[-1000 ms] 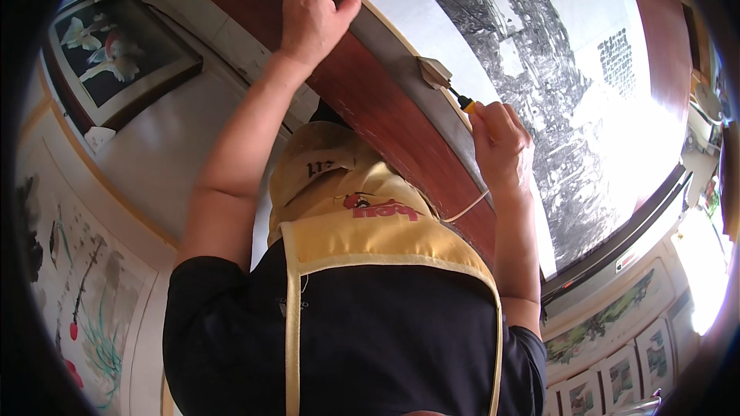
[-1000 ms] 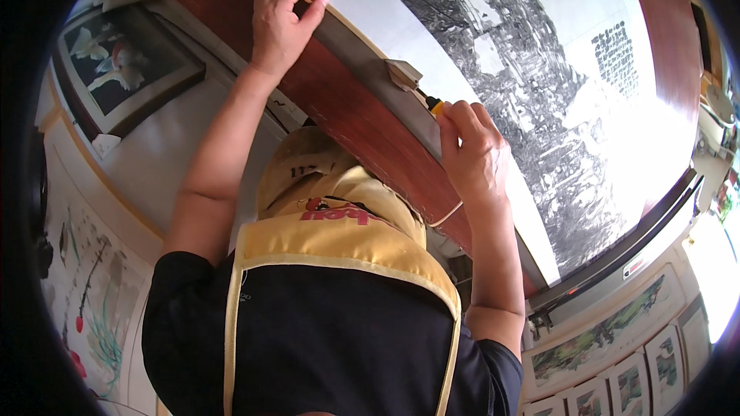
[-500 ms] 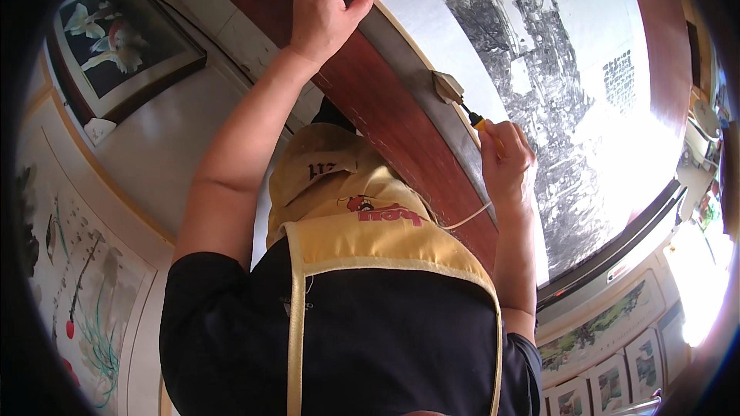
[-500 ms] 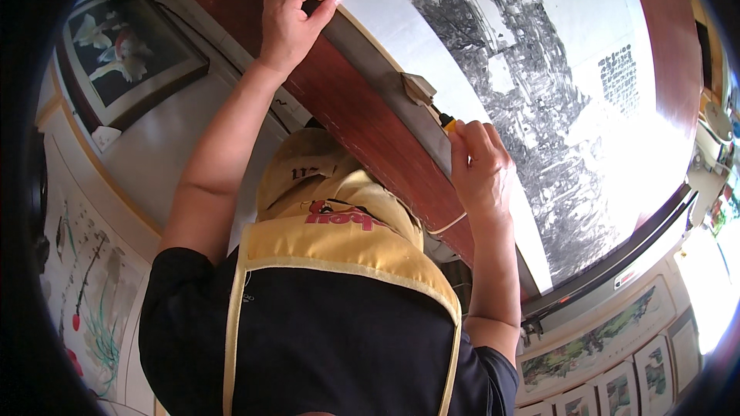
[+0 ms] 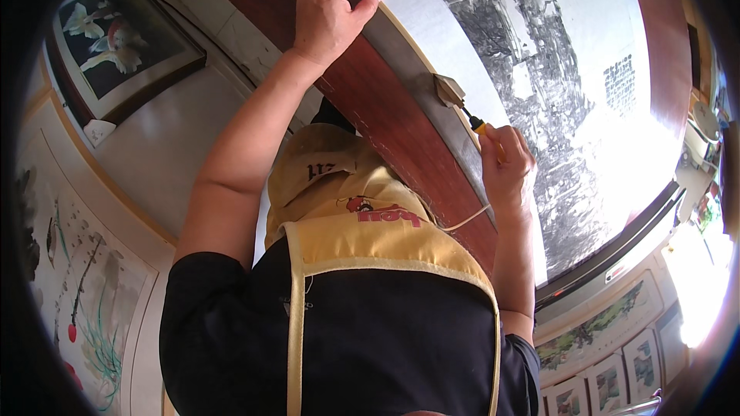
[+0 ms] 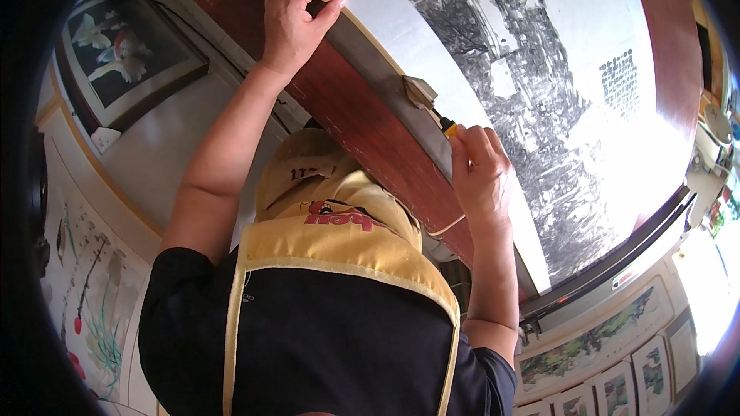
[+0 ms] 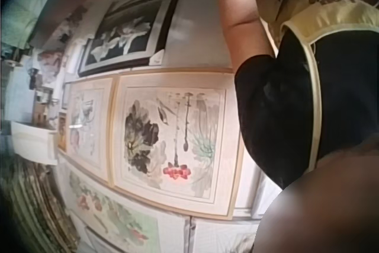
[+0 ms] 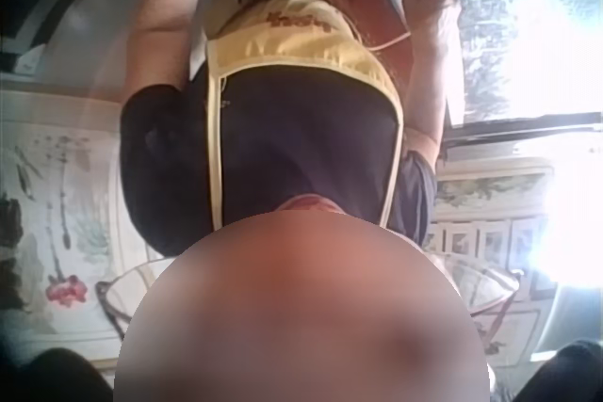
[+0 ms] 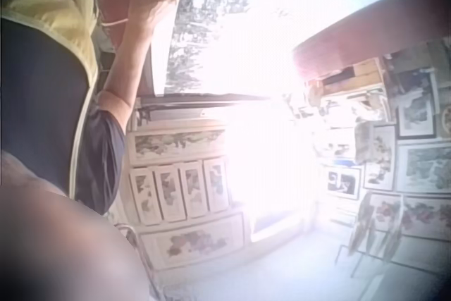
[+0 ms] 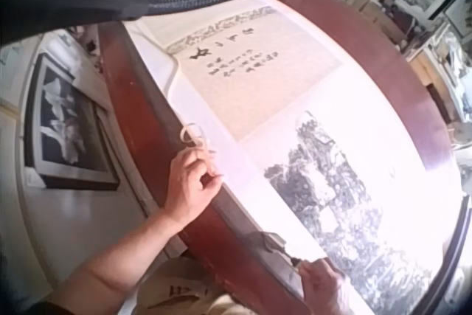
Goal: The person applies adhesive to the edge of a large scroll using a brush and presses it onto a wooden board. They then use a large paper cutter to trim the excess paper from the edge of the scroll. The person repeats this process for another section of the scroll.
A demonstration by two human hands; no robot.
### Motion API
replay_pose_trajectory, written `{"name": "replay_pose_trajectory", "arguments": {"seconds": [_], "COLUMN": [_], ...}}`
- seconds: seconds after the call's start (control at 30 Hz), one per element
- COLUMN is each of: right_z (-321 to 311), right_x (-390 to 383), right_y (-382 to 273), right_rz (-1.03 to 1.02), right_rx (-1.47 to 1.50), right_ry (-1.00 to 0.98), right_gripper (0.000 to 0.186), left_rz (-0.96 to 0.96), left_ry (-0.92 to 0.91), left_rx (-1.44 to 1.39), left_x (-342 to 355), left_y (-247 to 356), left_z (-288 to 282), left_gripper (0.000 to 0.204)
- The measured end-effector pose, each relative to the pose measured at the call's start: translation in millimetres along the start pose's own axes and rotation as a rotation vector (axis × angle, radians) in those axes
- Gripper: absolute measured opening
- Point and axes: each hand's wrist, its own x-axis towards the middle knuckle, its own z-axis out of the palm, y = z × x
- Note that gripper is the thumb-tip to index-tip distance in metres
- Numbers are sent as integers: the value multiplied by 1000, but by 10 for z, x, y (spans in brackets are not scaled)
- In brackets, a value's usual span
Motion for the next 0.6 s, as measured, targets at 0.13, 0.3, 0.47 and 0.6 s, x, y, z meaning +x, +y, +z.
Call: {"name": "replay_pose_trajectory", "arguments": {"seconds": [0.13, 0.3, 0.47, 0.6], "right_z": [47, 138, 247, 355], "right_x": [98, 286, 519, 721], "right_y": [-92, -196, -341, -541], "right_rz": [16, -34, -96, -102], "right_rx": [-2, -25, -24, -54], "right_ry": [-22, -12, 13, 8], "right_gripper": [6, 6, 6, 8], "left_rz": [-1, -14, -22, 1], "left_ry": [0, 6, 13, 24], "left_rx": [-17, -24, -14, -34], "left_x": [4, 13, 28, 16], "left_y": [-7, 15, 44, -5], "left_z": [1, -3, -11, 26], "left_gripper": [19, 19, 19, 20]}}
